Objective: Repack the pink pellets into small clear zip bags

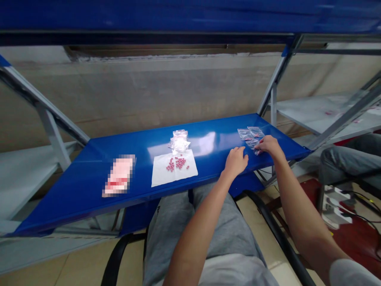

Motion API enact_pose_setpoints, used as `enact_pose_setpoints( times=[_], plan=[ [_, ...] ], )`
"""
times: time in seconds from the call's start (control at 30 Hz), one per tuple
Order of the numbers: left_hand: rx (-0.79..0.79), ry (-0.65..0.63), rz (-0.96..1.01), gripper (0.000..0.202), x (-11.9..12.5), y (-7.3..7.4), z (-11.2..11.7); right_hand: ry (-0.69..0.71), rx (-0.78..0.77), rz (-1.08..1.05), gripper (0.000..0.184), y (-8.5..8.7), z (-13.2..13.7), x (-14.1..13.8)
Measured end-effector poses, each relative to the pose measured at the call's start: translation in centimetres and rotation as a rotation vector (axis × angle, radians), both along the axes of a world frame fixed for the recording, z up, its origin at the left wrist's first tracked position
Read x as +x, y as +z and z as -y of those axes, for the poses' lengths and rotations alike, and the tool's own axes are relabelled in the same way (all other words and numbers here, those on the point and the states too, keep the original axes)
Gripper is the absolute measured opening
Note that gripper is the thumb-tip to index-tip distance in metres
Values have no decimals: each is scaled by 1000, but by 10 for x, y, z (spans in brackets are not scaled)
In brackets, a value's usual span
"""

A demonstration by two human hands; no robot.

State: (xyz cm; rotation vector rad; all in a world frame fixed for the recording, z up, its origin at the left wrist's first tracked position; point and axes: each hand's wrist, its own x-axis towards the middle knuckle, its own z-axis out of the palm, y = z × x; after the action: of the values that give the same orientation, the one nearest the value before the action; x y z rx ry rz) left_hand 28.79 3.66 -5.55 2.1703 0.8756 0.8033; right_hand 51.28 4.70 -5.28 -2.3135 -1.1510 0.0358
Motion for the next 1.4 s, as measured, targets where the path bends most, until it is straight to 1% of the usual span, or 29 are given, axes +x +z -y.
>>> enact_pose_setpoints(
  times=[0.07,0.1,0.13,0.2,0.27,0.3,0.37,0.47,0.57,0.63,0.73,0.8,0.87,0.93,1.0,1.07,1.13,1.2,1.3,1.4],
  plan=[
    [-54,-10,5,45,19,-4,-7,-37,-59,-24,32,2,5,-7],
    [-99,-5,30,46,24,-5,-9,-44,-72,-55,31,4,8,-13],
    [-152,2,67,46,27,-5,-11,-44,-77,-131,29,7,11,-20],
    [-256,25,164,53,28,-5,-11,-5,-16,-352,27,16,19,-38],
    [-349,53,260,67,22,-5,-9,11,78,-572,30,25,27,-61],
    [-388,69,306,75,17,-4,-7,63,131,-692,32,29,32,-74],
    [-438,114,400,86,1,-2,-3,134,239,-905,35,35,42,-98],
    [-463,182,533,91,-35,6,5,203,378,-1094,40,38,55,-134],
    [-492,178,625,90,-83,16,15,334,419,-1237,43,38,61,-170],
    [-498,212,671,92,-117,22,22,428,413,-1300,44,38,59,-195],
    [-510,287,702,98,-163,26,33,563,355,-1344,44,39,52,-231],
    [-494,332,711,100,-187,28,38,632,302,-1351,43,42,48,-251],
    [-487,327,695,99,-207,30,41,692,256,-1345,44,45,46,-267],
    [-478,288,652,92,-221,33,41,756,236,-1325,44,49,47,-279],
    [-437,293,615,77,-232,38,40,810,242,-1284,39,52,48,-286],
    [-378,358,602,58,-242,43,38,852,245,-1229,33,54,50,-290],
    [-347,409,586,47,-250,46,36,881,227,-1173,29,54,51,-291],
    [-345,410,540,42,-258,47,36,899,188,-1129,27,52,52,-290],
    [-371,375,448,35,-267,46,37,914,155,-1056,26,48,51,-289],
    [-440,359,419,36,-271,43,38,899,173,-931,26,43,47,-292]
  ],
)
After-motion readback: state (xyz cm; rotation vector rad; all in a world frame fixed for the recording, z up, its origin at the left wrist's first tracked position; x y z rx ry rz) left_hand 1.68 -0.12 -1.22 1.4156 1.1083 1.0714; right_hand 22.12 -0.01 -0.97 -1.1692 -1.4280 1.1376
